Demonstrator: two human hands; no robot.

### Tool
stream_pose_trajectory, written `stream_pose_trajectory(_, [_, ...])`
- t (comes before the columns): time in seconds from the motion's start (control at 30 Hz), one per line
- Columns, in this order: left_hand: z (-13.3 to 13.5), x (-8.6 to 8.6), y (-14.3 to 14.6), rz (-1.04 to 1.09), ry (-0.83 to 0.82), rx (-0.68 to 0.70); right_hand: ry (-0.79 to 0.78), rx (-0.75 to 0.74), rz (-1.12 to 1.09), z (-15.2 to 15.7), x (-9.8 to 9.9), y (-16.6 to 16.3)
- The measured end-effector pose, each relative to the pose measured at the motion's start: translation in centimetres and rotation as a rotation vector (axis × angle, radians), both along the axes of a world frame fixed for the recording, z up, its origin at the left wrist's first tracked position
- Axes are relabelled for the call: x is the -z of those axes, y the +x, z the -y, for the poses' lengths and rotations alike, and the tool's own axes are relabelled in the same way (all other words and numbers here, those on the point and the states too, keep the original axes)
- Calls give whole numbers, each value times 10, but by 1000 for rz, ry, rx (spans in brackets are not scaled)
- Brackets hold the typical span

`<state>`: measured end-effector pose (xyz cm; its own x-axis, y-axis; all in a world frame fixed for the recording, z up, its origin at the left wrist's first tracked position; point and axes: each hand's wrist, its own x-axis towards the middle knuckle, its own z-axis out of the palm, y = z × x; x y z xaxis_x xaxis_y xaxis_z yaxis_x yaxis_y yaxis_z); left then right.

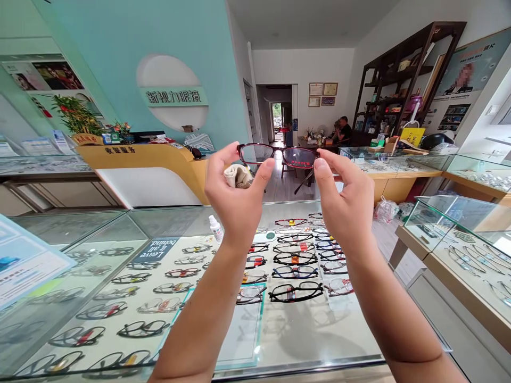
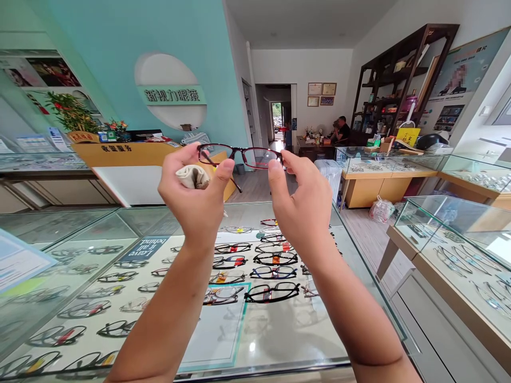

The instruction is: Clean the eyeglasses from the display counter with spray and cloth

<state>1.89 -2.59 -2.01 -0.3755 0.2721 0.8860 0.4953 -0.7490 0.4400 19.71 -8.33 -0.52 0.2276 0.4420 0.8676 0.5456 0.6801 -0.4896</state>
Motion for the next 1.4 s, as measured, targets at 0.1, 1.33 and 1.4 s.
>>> stream_pose_trajectory(0.1, [-7,1,0,37,-40,69,61,-27,0,2,1,-1])
stream_pose_trajectory(1.33, [-1,15,25,87,63,155,-115,-527,-425,-31,-1,14])
stream_pose_trajectory(1.4, [-1,15,25,74,80,116,-121,-535,-426,-32,-1,14])
